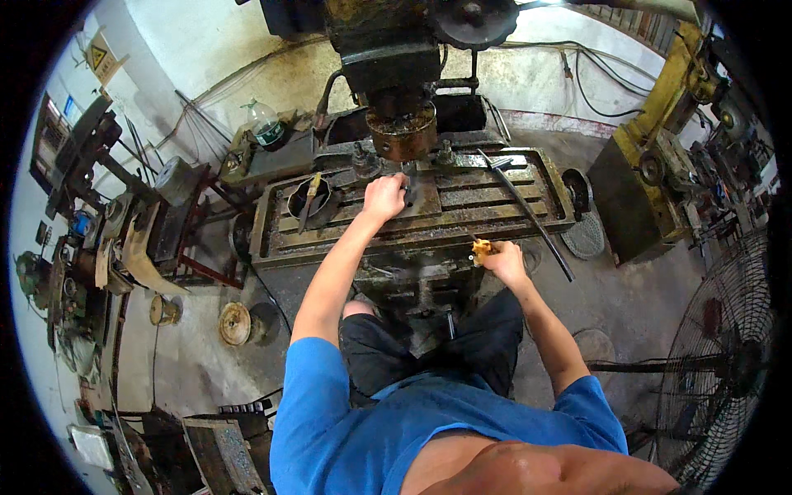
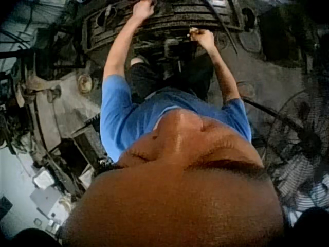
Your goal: The person operates a milling machine by placing metal workpieces on the bed, using a small yellow hand tool to secure or adjust them, and turning manual wheels to move the machine head while picking new parts from a bin.
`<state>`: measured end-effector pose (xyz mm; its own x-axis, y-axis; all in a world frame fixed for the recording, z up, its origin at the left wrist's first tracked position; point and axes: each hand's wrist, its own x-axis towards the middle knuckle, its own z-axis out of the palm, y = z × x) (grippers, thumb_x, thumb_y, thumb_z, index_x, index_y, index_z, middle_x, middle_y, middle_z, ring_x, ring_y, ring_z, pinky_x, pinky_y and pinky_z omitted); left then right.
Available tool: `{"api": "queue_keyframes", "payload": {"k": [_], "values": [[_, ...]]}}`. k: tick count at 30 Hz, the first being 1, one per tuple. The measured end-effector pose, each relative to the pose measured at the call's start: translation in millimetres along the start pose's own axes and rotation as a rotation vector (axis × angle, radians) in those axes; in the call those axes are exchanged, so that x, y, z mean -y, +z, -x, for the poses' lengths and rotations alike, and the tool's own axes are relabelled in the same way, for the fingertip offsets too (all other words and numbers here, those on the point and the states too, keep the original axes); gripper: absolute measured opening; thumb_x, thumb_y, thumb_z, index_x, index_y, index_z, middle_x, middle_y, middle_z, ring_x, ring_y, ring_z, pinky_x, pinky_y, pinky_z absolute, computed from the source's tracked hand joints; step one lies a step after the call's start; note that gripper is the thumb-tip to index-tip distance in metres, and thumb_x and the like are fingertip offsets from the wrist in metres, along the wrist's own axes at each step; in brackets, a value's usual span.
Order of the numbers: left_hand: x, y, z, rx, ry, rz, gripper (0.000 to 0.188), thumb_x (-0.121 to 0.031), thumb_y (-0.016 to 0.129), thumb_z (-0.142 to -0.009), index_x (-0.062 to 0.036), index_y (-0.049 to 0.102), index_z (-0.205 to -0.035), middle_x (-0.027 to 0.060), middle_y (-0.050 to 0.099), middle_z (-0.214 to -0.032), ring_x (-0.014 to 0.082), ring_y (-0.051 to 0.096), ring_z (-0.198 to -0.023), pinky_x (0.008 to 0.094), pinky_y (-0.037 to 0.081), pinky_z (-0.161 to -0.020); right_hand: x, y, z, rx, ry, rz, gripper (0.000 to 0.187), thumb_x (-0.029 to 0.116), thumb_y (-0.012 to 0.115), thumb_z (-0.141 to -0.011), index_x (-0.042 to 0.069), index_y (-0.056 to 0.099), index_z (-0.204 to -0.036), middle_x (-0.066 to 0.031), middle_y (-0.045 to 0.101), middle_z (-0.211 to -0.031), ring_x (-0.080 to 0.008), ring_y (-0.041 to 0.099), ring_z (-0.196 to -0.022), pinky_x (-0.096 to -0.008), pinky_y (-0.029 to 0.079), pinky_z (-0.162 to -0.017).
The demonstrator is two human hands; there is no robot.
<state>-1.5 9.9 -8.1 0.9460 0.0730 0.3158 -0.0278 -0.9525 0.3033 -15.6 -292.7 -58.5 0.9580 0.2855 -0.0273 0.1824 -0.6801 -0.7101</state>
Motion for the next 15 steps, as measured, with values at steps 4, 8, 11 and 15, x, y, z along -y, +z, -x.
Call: {"api": "queue_keyframes", "payload": {"k": [4, 8, 11, 15], "values": [[-3, 12, -16, -0.048, -0.002, 0.012, 0.021, -0.014, 0.058, -0.072, -0.0073, 0.059, -0.092, 0.0159, 0.062, -0.082, 0.0330, 0.059, -0.079, 0.0425, 0.046, -0.069, 2, -22, 12, 0.032, -0.046, -0.029, 0.033, 0.020, 0.062, -0.060, 0.000, 0.065, -0.086, -0.0194, 0.062, -0.075, -0.0285, 0.063, -0.073, -0.0328, 0.048, -0.068], [-6, 23, -19, -0.100, -0.026, 0.061, 0.022, -0.016, 0.060, -0.072, -0.0057, 0.059, -0.091, 0.0172, 0.062, -0.082, 0.0344, 0.058, -0.080, 0.0429, 0.046, -0.070, 1, -64, 20, 0.025, -0.245, -0.122, 0.037, 0.014, 0.058, -0.055, -0.002, 0.063, -0.088, -0.0177, 0.064, -0.079, -0.0253, 0.064, -0.074, -0.0295, 0.048, -0.067], [-5, 19, -21, -0.101, -0.227, 0.043, 0.027, -0.021, 0.063, -0.071, -0.0050, 0.059, -0.093, 0.0191, 0.061, -0.082, 0.0352, 0.058, -0.081, 0.0430, 0.046, -0.070, 34, -118, 20, -0.001, -0.264, -0.221, 0.037, 0.008, 0.055, -0.054, -0.002, 0.063, -0.089, -0.0106, 0.064, -0.086, -0.0153, 0.059, -0.082, -0.0265, 0.045, -0.075], [6, 19, -26, -0.126, -0.309, 0.054, 0.032, -0.024, 0.066, -0.069, -0.0036, 0.057, -0.092, 0.0184, 0.062, -0.080, 0.0359, 0.059, -0.079, 0.0446, 0.048, -0.069, 98, -232, -41, -0.454, -0.906, -0.250, 0.039, 0.004, 0.053, -0.061, -0.004, 0.060, -0.098, -0.0120, 0.060, -0.102, -0.0211, 0.057, -0.095, -0.0316, 0.045, -0.083]]}}
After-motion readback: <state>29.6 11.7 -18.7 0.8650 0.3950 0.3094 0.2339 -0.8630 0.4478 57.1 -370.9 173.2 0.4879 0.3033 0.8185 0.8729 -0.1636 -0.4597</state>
